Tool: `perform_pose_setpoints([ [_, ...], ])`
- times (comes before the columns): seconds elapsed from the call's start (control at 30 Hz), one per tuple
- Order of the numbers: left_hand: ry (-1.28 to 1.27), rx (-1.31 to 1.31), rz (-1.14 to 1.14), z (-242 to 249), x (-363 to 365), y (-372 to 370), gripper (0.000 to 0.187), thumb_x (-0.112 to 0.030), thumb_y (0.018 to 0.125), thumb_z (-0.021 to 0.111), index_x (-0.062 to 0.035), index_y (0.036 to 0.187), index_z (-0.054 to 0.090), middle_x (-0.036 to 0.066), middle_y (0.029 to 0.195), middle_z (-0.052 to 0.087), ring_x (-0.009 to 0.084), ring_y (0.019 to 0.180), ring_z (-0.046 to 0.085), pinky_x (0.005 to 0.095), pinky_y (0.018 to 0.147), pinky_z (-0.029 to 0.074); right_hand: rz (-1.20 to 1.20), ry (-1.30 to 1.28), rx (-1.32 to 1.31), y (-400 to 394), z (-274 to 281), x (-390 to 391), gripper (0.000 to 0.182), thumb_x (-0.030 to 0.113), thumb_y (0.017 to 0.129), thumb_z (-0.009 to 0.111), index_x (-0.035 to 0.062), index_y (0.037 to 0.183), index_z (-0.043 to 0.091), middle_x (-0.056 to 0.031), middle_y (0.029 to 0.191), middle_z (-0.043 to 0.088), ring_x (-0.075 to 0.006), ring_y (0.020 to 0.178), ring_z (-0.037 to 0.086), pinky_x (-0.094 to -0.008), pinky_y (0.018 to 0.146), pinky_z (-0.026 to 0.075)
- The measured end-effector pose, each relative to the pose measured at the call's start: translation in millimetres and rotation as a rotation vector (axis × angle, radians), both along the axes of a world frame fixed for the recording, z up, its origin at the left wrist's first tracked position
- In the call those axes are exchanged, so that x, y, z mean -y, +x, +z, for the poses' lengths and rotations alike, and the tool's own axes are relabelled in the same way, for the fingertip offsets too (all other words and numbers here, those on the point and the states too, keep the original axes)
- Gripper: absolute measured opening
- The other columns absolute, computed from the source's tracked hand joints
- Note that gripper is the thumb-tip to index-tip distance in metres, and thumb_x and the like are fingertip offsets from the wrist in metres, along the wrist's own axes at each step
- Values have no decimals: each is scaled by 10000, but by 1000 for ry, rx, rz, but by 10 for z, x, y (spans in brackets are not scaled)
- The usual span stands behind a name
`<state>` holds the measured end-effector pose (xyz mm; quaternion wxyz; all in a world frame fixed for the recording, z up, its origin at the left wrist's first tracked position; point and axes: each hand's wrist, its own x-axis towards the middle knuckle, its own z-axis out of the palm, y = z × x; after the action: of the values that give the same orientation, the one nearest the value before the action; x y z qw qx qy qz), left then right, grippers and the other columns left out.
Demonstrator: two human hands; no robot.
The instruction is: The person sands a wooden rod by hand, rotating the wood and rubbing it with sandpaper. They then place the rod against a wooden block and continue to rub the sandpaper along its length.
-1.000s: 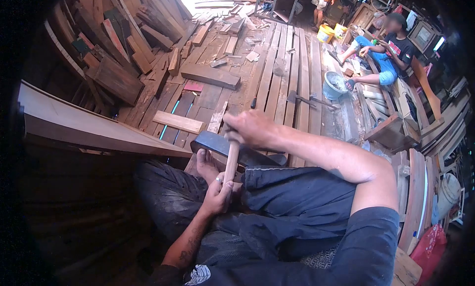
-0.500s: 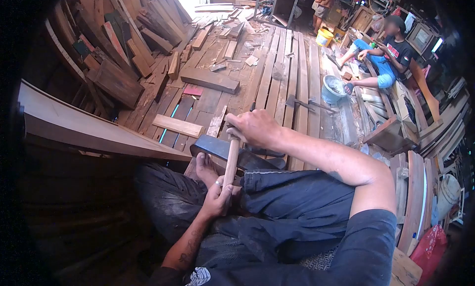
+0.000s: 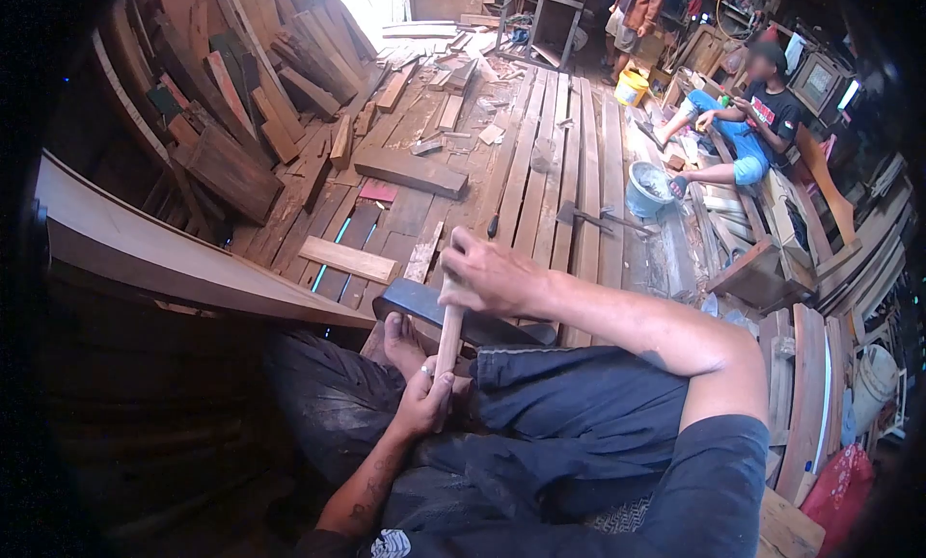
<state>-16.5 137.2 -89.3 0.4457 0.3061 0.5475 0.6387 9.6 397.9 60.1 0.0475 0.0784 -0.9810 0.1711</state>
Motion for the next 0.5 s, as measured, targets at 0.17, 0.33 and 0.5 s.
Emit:
perform_pose_setpoints([
  [0.17, 61, -24, 60, -9, -39, -9, 287, -220, 1107, 517, -1, 1292, 535, 8, 1041, 612, 81, 930, 574, 251, 821, 483, 78, 22, -66, -6, 52, -44, 454, 439, 984, 707, 6, 1068, 603, -217, 1105, 518, -434, 867, 685, -494, 774, 582],
  [0.33, -9, 51, 35, 37, -12, -3, 281, -221, 1108, 512, -8, 1289, 537, 7, 1038, 603, 80, 931, 565, 254, 820, 482, 164, -51, 121, 23, 142, 85, 362, 348, 960, 735, -3, 977, 647, -202, 1033, 555, -418, 902, 679, -497, 812, 573],
  [0.5, -7, -8, 48, 46, -4, -3, 297, -227, 1109, 517, -7, 1307, 539, 12, 1059, 605, 84, 947, 569, 257, 836, 486, 170, 62, 1, -31, 76, 22, 324, 328, 940, 739, 21, 860, 671, -184, 974, 581, -394, 877, 681, -498, 759, 558],
])
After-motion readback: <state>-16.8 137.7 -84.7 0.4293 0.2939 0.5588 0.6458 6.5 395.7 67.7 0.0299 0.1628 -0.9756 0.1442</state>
